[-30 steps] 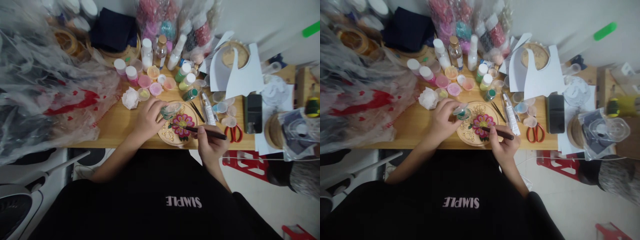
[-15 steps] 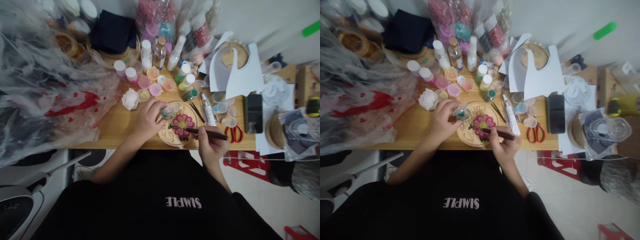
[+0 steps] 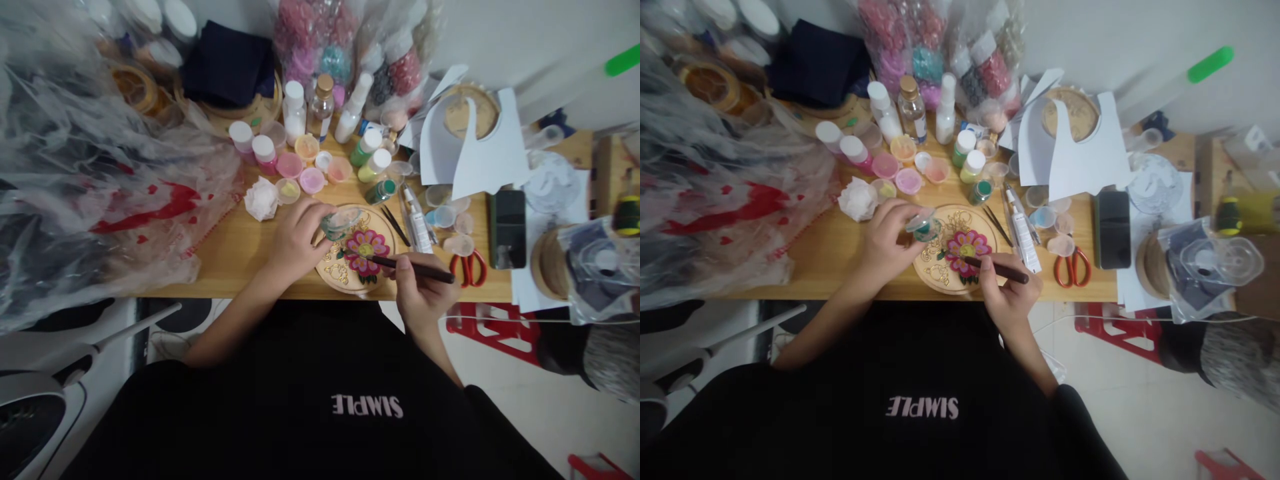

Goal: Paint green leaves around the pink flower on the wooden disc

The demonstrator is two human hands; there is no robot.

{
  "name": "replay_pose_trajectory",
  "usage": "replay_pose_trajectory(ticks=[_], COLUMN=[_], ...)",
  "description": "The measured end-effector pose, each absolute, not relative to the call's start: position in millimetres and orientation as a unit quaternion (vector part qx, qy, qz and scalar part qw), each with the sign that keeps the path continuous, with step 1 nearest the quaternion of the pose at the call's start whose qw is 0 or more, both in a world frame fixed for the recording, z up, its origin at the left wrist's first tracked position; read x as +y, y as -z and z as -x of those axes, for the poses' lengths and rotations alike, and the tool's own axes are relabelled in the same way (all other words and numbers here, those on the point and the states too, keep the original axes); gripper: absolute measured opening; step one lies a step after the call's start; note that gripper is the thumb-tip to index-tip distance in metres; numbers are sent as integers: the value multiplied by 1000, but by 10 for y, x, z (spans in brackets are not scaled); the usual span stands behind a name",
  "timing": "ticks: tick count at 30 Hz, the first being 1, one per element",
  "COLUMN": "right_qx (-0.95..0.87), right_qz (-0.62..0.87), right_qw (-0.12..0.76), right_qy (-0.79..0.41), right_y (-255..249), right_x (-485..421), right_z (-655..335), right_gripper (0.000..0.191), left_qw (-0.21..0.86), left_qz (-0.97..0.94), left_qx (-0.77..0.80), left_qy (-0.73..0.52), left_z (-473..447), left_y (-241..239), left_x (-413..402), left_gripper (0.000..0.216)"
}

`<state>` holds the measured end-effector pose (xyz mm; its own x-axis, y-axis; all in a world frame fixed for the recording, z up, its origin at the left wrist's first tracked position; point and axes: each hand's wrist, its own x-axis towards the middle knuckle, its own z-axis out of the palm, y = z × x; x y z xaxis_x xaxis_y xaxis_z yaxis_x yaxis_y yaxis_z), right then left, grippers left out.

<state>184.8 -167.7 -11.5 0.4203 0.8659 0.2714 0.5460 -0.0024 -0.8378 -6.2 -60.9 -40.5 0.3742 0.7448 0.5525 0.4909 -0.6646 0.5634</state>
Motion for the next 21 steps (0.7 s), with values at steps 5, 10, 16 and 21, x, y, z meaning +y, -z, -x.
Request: replay_pose_trajectory(ticks=[5, 10, 16, 21], right_qx=[-515, -509, -511, -515], right_qz=[687, 684, 677, 681], right_qw=[486, 496, 500, 493], right_qy=[-162, -167, -176, -167], right_y=[106, 108, 114, 125], right_x=[-1687, -1685, -1671, -1676], right_z=[-1846, -1840, -1834, -1836], right_gripper=[13, 12, 9, 12], left_qw=[155, 162, 171, 172], left_qz=[-814, -812, -813, -814], left_qx=[380, 377, 380, 378], left_qy=[-410, -415, -406, -406], left_z=[61, 57, 69, 70], left_y=[409, 423, 418, 409], left_x=[-607, -604, -608, -611], left_gripper=[36, 35, 36, 36])
